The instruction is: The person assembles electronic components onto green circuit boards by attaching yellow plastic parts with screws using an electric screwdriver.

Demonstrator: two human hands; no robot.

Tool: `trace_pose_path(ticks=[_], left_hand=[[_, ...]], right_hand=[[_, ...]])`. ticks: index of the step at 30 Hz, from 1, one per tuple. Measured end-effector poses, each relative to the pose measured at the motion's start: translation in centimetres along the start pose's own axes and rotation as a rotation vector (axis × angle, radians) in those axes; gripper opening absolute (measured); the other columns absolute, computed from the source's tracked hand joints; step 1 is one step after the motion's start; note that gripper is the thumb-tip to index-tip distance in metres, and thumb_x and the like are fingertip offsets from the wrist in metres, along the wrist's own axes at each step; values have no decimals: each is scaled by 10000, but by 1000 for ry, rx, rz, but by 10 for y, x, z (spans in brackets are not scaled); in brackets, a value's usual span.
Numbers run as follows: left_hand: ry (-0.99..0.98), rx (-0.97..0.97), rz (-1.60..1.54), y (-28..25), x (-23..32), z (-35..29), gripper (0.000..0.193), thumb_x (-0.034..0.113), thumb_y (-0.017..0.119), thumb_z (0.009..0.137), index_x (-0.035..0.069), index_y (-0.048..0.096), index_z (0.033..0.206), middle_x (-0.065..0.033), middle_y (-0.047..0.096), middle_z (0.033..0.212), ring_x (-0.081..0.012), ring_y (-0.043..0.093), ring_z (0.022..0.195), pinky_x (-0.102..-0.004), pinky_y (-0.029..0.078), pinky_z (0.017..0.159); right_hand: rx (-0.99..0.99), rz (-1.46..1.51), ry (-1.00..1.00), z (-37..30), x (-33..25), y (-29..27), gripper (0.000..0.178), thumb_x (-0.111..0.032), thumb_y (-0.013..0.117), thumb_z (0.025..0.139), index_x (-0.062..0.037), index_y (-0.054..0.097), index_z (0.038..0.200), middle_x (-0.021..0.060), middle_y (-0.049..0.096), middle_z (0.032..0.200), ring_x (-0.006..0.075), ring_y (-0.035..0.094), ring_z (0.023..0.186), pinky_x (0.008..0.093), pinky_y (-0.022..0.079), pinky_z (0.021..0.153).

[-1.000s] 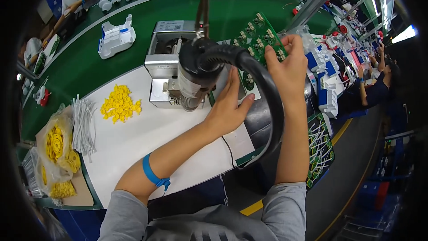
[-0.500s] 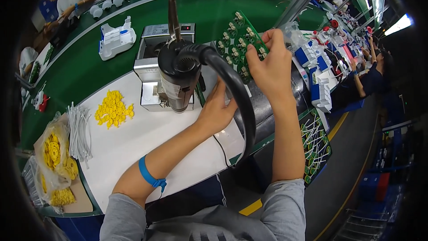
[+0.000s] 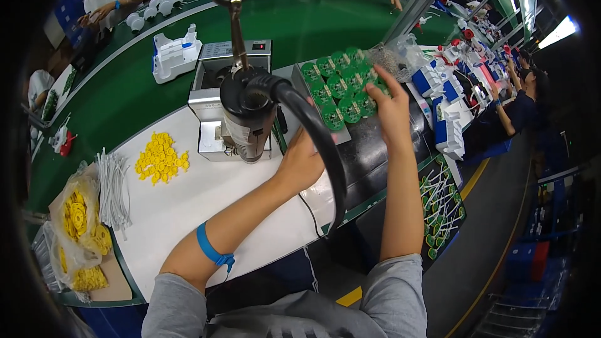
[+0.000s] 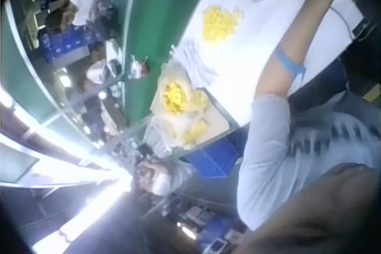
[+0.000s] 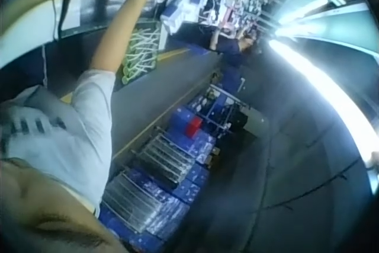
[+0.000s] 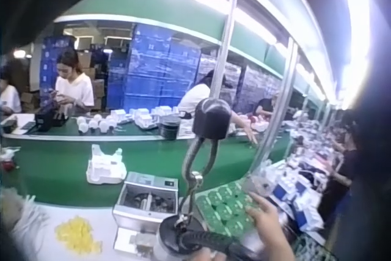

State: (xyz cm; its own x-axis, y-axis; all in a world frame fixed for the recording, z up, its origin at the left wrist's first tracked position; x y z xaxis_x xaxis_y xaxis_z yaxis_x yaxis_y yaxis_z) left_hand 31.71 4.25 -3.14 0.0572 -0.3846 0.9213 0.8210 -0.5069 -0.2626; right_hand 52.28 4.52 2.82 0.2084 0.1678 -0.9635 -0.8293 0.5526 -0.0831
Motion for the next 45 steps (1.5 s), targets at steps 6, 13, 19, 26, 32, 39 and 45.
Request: trace_pose_path(ticks=[6, 13, 19, 26, 32, 39, 45], left_hand=[[-39, -59, 48, 3, 12, 2, 870, 237, 590, 989, -105, 24, 1554, -371, 66, 1615, -489, 204, 1496, -454, 216, 1220], [193, -18, 466, -2, 12, 4, 698, 154, 682, 895, -134, 360, 1444, -333, 238, 1580, -489, 294, 1458, -483, 252, 1217], [629, 62, 741, 13, 44, 2, 262, 55, 690, 820, -27, 688, 1069, -146, 670, 1200, -338, 596, 1237, -458, 466, 1091], [843, -351, 119, 88, 120, -50, 279, 146, 652, 820, 121, 690, 1095, -63, 555, 914, -254, 570, 799, -385, 499, 636], [876, -805, 311, 205, 112, -71, 175, 113, 615, 802, 9, 670, 932, -84, 627, 855, -250, 657, 865, -369, 546, 746], [810, -820, 955, 294, 64, -45, 212, 176, 633, 812, 50, 736, 947, -91, 690, 972, -276, 634, 987, -341, 488, 778], [678, -542, 177, 232, 94, -35, 414, 69, 634, 859, 60, 606, 1273, -177, 588, 1325, -378, 618, 1132, -460, 512, 902]], right_hand=[[113, 491, 318, -33, 53, -21, 483, -2, 621, 931, 11, 534, 1406, 99, 667, 1083, 165, 656, 969, 314, 551, 847], [183, 543, 90, -56, 17, -38, 467, -11, 616, 932, 62, 522, 1383, 134, 673, 1112, 172, 669, 968, 309, 547, 879], [274, 583, 135, -80, 4, -83, 451, -1, 614, 927, 63, 543, 1367, 129, 677, 1162, 179, 675, 986, 316, 548, 905], [539, 552, -63, -138, -29, -174, 493, -35, 543, 948, 49, 465, 1428, 168, 628, 1267, 259, 637, 1134, 395, 516, 987], [726, 573, -259, -216, -50, -278, 472, -52, 474, 983, 21, 453, 1449, 181, 582, 1366, 276, 606, 1219, 429, 507, 1037], [746, 444, -190, -226, -46, -288, 452, -49, 494, 990, 31, 464, 1434, 168, 601, 1334, 247, 628, 1178, 387, 528, 1004], [613, 236, -116, -172, -44, -218, 401, -30, 644, 945, 21, 504, 1318, 95, 654, 1037, 136, 639, 935, 271, 523, 824]])
Point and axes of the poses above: each hand's wrist, its own z-axis towards the middle knuckle, its own y-axis out of the palm, x = y × z, the point moved 6 cm from there along z, towards the middle knuckle
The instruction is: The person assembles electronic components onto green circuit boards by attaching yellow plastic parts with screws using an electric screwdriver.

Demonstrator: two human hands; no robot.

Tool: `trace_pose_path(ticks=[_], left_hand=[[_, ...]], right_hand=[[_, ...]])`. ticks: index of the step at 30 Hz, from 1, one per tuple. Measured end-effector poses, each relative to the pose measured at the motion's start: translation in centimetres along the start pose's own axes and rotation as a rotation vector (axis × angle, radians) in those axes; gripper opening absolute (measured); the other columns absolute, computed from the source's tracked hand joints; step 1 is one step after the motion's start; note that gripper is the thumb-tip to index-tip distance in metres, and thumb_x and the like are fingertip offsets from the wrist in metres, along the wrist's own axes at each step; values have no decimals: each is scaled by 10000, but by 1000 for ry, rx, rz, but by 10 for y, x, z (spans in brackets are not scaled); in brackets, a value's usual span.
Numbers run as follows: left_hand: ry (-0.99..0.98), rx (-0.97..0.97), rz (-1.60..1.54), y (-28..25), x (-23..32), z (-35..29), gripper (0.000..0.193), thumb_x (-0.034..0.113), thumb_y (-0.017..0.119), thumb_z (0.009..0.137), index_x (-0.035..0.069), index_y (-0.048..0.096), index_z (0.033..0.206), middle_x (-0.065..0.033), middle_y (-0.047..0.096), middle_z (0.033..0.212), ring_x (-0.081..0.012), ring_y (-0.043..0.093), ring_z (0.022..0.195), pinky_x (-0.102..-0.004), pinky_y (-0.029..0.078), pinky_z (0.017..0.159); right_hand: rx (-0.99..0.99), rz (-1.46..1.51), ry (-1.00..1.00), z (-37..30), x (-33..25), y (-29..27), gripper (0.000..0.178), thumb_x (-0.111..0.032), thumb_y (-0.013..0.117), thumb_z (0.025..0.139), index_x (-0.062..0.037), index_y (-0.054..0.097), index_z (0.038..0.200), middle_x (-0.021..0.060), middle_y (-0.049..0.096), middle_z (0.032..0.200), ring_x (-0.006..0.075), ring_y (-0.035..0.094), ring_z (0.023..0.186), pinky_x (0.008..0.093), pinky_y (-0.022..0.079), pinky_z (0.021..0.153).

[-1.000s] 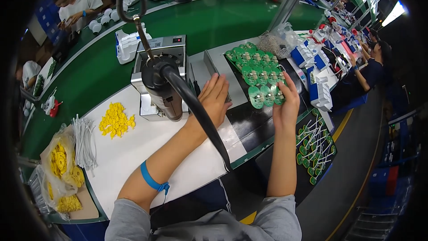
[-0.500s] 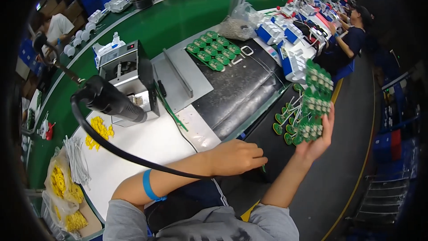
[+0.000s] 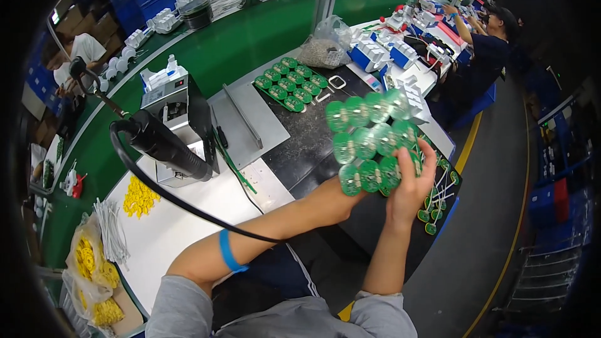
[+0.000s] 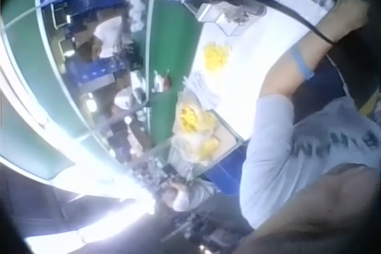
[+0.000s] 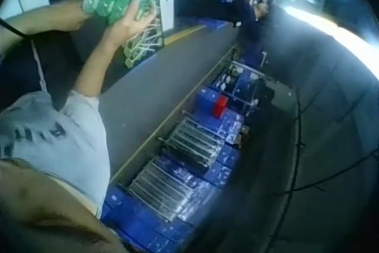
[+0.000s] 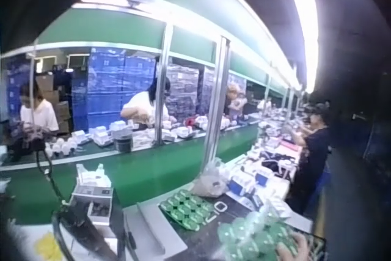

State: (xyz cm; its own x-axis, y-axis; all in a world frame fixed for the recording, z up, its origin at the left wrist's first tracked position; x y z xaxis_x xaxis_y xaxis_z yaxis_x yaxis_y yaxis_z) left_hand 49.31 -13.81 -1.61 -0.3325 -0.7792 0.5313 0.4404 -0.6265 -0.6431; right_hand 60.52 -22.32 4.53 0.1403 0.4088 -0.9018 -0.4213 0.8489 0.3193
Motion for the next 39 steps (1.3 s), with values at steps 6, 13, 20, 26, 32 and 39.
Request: trace_pose_path(ticks=[6, 13, 20, 26, 32, 39], left_hand=[[-403, 175, -1455, -114, -5, -49, 866, 127, 752, 885, 95, 224, 1570, -104, 356, 1582, -265, 343, 1481, -450, 329, 1186], [-692, 822, -944, -204, -32, -97, 422, 171, 590, 1009, 98, 485, 1411, -49, 601, 1347, -148, 607, 1173, -322, 534, 944], [-451, 786, -724, -236, -15, -109, 637, 267, 603, 1023, -4, 330, 1531, -211, 529, 1430, -255, 549, 1271, -361, 419, 1076], [-626, 813, -186, -188, -65, -156, 787, 56, 622, 919, -4, 173, 1563, -264, 332, 1535, -370, 391, 1429, -474, 370, 1152], [-659, 697, -234, -170, -90, -170, 909, -6, 622, 891, 6, 45, 1594, -274, 220, 1616, -370, 277, 1505, -432, 338, 1178], [-656, 696, -264, -168, -90, -180, 948, -6, 594, 903, 33, -49, 1599, -250, 200, 1629, -348, 245, 1520, -432, 312, 1204]], right_hand=[[-214, 102, 245, 0, 30, 93, 318, -67, 701, 924, 10, 568, 1203, 85, 678, 1008, 146, 652, 904, 261, 517, 814], [-864, -730, -626, -70, -6, 209, 549, -36, 617, 876, -10, 509, 1413, 257, 378, 1545, 426, 367, 1429, 465, 296, 1179], [-595, -526, -301, -75, 1, 244, 393, -13, 652, 909, 31, 592, 1295, 218, 700, 1139, 206, 730, 946, 335, 587, 768], [-622, -272, -159, -62, 46, 265, 283, 24, 673, 889, 14, 658, 1172, 84, 720, 1013, 124, 677, 843, 285, 572, 715], [-489, -320, -246, -70, 71, 271, 252, -9, 694, 890, 29, 662, 1137, 82, 733, 929, 122, 684, 773, 283, 555, 696], [-486, -485, -544, -89, 67, 271, 284, -37, 716, 877, 16, 665, 1152, 124, 732, 927, 149, 700, 805, 295, 541, 727]])
Point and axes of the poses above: each hand's wrist, its own z-axis towards the middle knuckle, its own y-axis out of the palm, x = y × z, the point moved 6 cm from there along z, towards the middle knuckle
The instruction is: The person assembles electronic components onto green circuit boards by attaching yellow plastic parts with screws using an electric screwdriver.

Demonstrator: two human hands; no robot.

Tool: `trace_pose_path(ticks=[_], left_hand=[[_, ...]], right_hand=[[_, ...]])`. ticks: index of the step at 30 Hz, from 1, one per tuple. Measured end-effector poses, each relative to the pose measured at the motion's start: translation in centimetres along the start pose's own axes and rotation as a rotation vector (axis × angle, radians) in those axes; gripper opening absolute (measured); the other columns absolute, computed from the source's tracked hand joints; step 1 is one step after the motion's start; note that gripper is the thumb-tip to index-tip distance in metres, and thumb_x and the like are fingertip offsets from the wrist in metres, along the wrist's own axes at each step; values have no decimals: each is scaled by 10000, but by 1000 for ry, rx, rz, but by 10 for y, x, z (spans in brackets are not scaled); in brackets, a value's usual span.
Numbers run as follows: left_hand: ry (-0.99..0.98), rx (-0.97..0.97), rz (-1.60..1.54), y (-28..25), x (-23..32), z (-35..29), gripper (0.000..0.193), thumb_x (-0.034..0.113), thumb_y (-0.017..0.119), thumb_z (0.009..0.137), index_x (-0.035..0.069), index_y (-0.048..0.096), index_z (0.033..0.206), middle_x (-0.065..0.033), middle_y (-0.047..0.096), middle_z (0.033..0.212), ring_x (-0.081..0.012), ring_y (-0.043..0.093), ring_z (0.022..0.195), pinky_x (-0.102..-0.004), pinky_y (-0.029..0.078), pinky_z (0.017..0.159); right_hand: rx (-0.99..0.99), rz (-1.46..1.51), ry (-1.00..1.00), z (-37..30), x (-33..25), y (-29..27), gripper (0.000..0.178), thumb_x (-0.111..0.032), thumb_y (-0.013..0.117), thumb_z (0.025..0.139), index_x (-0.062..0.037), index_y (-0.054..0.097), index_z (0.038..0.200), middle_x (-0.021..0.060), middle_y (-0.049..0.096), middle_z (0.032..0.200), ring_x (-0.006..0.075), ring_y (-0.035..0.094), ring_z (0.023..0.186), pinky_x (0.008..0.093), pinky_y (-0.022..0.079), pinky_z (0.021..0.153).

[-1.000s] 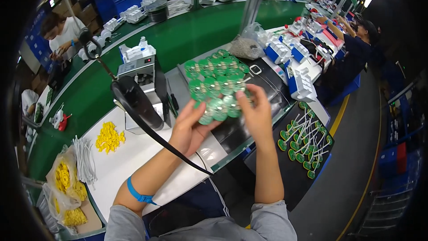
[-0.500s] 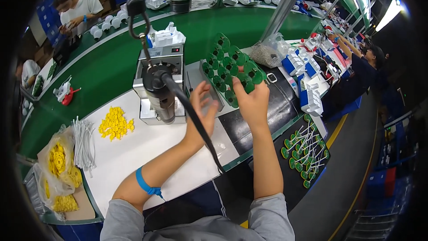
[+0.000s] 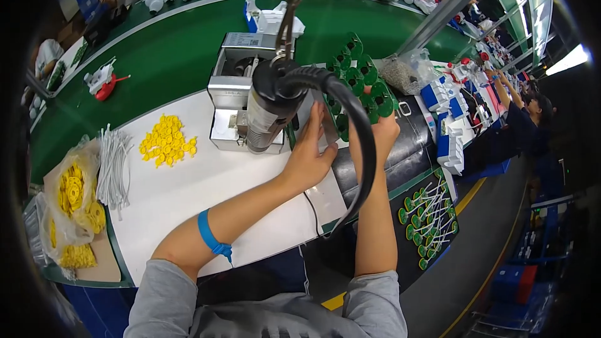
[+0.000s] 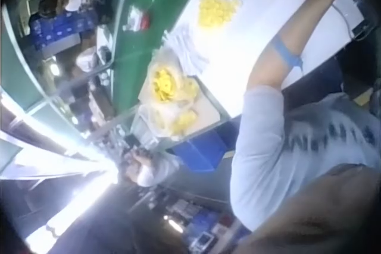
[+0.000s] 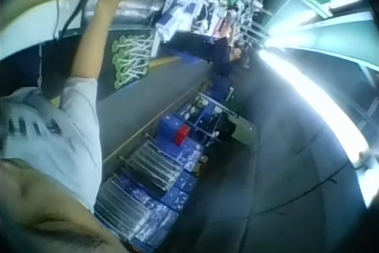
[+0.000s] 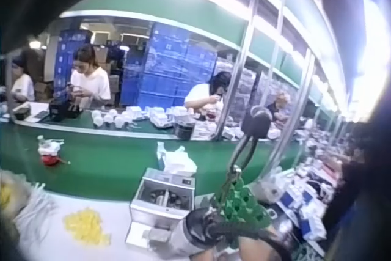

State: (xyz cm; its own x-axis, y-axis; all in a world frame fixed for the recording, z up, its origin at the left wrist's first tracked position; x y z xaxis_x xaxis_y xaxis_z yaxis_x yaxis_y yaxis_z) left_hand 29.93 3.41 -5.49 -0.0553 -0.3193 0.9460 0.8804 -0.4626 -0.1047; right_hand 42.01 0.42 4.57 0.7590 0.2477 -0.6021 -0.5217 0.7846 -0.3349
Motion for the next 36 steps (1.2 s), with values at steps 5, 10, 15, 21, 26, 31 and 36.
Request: trace_pose_path(ticks=[5, 10, 15, 21, 26, 31, 36], left_hand=[[25, 10, 32, -7, -3, -3, 967, -10, 591, 898, 35, -77, 1595, -254, 203, 1629, -357, 245, 1518, -424, 307, 1206], [-5, -17, 2, -5, -3, -3, 980, -13, 594, 889, 34, -86, 1593, -266, 208, 1624, -367, 233, 1521, -422, 298, 1211], [-14, -36, 63, -7, 0, -3, 952, 32, 598, 894, 10, -48, 1593, -283, 166, 1633, -381, 208, 1527, -419, 283, 1212], [94, -80, 194, -8, 16, 1, 908, 83, 601, 907, -40, 6, 1582, -289, 78, 1651, -402, 133, 1540, -399, 185, 1241], [101, -152, 322, -2, 24, 5, 759, 98, 623, 908, -70, 239, 1540, -303, 163, 1624, -453, 271, 1476, -428, 317, 1192], [422, -56, 789, 5, 33, 10, 507, 106, 655, 918, -57, 508, 1375, -209, 439, 1515, -379, 400, 1425, -417, 425, 1127], [856, -88, 789, 41, 65, 0, 238, 123, 713, 790, 25, 695, 1006, -89, 673, 1145, -280, 624, 1142, -437, 493, 982]], right_hand=[[21, 143, 124, -2, -16, 7, 232, -82, 715, 900, 23, 687, 1105, 136, 722, 880, 185, 715, 730, 312, 550, 638], [-45, 35, 121, -9, -6, 6, 273, -100, 742, 916, 27, 656, 1142, 40, 715, 980, 101, 649, 868, 248, 504, 750], [-17, 192, 243, -12, 10, 4, 267, -81, 716, 930, 24, 641, 1164, 54, 705, 1004, 110, 653, 860, 248, 516, 762], [108, 694, 661, -28, 78, 8, 196, -27, 646, 913, -12, 623, 1108, 79, 691, 986, 196, 703, 817, 298, 574, 636], [236, 979, 953, -59, 106, 3, 182, -39, 607, 924, 50, 620, 1082, 125, 693, 1003, 246, 708, 885, 368, 594, 802], [342, 1036, 866, -60, 102, -44, 190, -60, 602, 936, 17, 613, 1109, 123, 685, 1056, 282, 703, 979, 394, 595, 821], [466, 1023, 848, -69, 103, -133, 200, -85, 623, 940, 0, 645, 1120, 94, 702, 1074, 224, 682, 989, 332, 557, 848]])
Point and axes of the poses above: each hand's wrist, its own z-axis towards the middle knuckle, its own y-axis out of the palm, x = y × z, the point moved 6 cm from there along z, towards the middle knuckle
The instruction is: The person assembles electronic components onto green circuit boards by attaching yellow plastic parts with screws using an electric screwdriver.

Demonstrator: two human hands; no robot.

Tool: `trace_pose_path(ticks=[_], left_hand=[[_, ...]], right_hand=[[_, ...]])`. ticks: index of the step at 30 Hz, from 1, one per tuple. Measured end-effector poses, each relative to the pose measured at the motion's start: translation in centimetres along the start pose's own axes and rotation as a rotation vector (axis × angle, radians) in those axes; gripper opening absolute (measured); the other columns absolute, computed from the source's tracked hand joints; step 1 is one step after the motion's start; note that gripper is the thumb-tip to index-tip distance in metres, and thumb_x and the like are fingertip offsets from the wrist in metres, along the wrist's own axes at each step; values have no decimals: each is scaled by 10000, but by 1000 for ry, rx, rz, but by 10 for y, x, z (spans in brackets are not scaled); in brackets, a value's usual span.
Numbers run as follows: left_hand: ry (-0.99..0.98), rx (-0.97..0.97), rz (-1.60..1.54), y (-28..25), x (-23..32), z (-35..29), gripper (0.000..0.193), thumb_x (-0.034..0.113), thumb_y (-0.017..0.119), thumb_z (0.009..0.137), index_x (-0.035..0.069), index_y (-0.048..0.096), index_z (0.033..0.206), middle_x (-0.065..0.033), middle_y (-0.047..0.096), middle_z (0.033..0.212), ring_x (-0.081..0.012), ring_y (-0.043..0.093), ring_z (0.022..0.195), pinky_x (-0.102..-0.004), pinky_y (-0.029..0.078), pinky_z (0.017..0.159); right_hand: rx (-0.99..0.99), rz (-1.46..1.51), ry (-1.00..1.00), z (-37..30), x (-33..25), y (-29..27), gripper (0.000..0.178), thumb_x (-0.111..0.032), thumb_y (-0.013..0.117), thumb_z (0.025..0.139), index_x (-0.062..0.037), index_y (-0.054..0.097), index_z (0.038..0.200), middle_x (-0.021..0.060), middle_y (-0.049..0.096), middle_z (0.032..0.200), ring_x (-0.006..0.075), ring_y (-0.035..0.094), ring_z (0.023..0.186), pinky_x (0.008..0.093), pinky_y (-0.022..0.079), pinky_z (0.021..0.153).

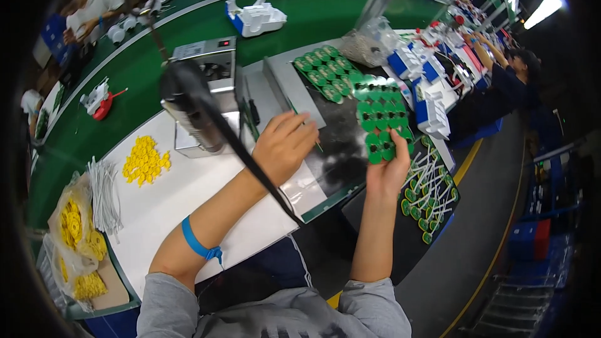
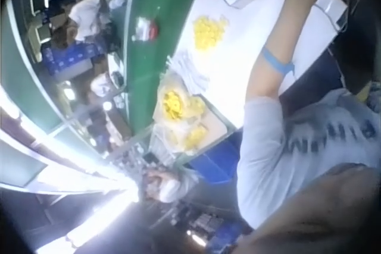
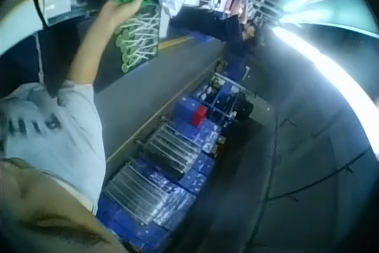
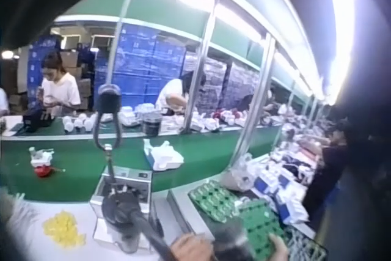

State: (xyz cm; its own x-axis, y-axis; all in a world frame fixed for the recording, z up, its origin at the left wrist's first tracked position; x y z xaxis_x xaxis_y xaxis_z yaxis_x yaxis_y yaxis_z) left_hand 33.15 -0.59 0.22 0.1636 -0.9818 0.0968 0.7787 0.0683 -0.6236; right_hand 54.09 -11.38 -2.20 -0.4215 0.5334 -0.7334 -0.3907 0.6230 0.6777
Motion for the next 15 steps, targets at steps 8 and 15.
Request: trace_pose_path(ticks=[8, 15], left_hand=[[227, -355, -809, 69, 154, 37, 265, 143, 644, 797, 75, 691, 1049, -58, 611, 834, -248, 625, 842, -341, 529, 686], [395, -588, -46, 166, 163, 47, 112, 159, 624, 796, 76, 678, 848, -6, 658, 775, -207, 580, 933, -376, 443, 852]], right_hand=[[184, 16, -481, -53, -166, -101, 255, -106, 628, 945, 16, 644, 1168, 109, 704, 1112, 198, 681, 998, 314, 550, 877], [264, -169, -542, -63, -182, -126, 255, -121, 615, 962, 2, 641, 1184, 96, 692, 1109, 194, 677, 996, 329, 557, 869]])
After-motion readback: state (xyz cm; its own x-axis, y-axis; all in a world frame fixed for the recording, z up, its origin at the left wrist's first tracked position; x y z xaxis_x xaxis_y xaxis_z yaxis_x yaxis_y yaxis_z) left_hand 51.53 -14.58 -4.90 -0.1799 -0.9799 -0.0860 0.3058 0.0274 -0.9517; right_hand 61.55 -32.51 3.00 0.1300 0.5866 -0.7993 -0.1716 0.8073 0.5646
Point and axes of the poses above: each hand's wrist, its own z-axis towards the middle knuckle, its own y-axis out of the palm, x = y × z, the point moved 6 cm from there along z, towards the middle knuckle
